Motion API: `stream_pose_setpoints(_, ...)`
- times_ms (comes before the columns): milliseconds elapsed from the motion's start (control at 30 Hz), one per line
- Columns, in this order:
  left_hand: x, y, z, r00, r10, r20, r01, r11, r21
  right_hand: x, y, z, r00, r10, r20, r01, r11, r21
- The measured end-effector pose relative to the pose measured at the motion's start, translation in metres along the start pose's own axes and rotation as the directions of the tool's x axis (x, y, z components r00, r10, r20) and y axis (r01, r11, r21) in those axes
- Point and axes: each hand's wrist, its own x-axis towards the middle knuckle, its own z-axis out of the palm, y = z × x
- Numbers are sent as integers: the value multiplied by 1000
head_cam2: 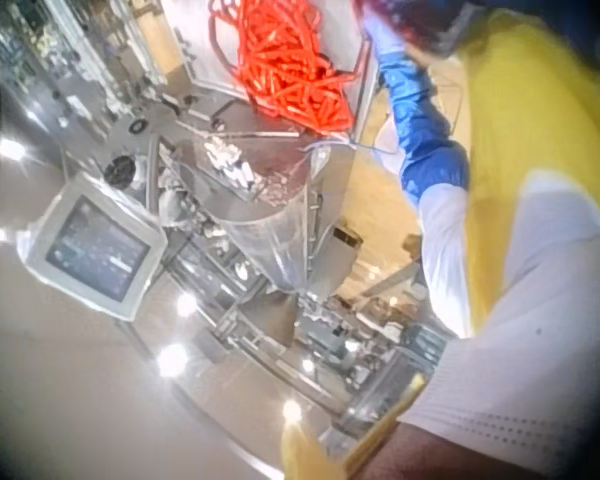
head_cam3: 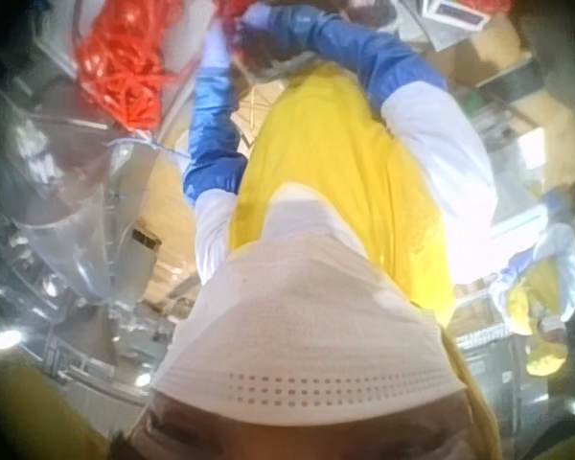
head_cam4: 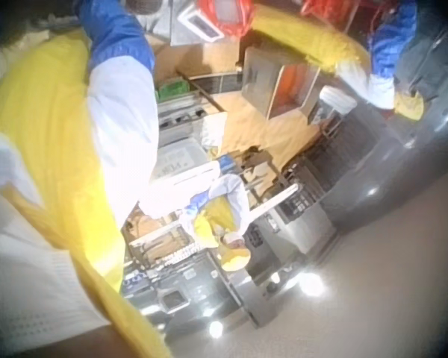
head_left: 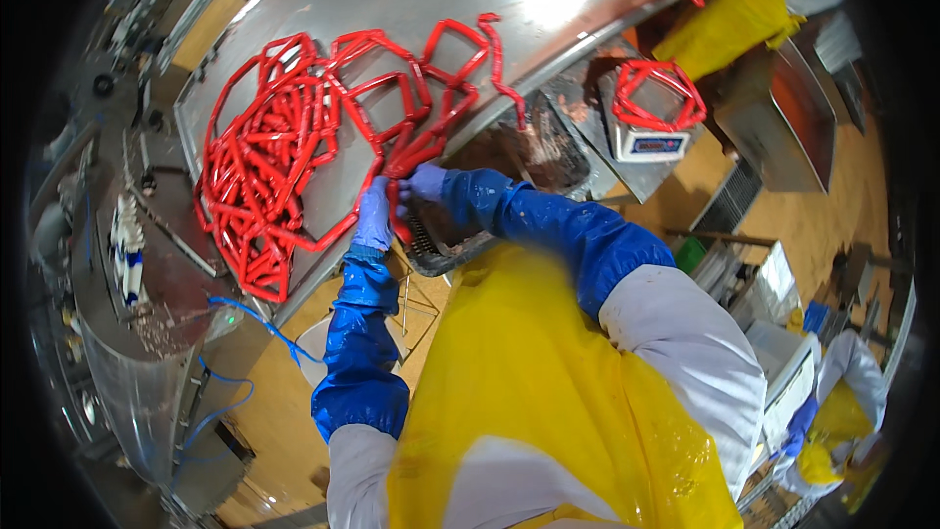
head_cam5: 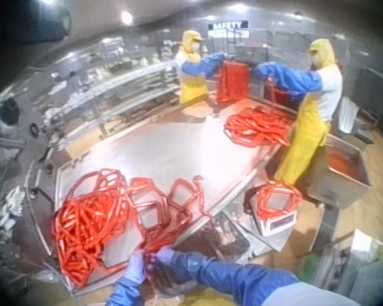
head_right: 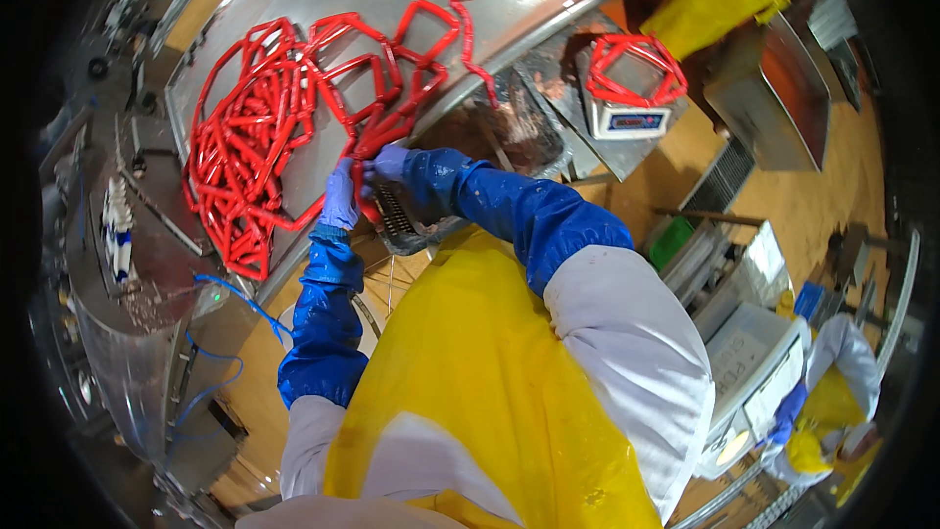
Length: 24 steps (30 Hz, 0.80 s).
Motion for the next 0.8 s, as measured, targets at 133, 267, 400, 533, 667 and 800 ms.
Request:
stream_pose_setpoints(133,-16,-18,-3,972,-24,233,98,945,-311,10,-40,-45,994,-35,108,103,677,-729)
stream_pose_setpoints(267,-47,-6,21,883,386,-268,-431,893,-134,10,-87,-44,982,1,188,-55,958,282)
stream_pose_setpoints(400,-75,19,6,591,804,69,-765,531,363,36,-131,-8,964,33,-264,14,985,173)
stream_pose_setpoints(533,-129,51,-26,453,814,364,-464,-133,876,57,-151,64,939,-244,-242,161,935,-316)
stream_pose_setpoints(667,-154,63,-75,291,955,-52,-702,250,666,67,-164,166,950,-313,-15,242,764,-598)
stream_pose_setpoints(800,-153,66,-144,314,887,-339,-773,446,452,136,-198,243,686,-385,617,579,-224,-784)
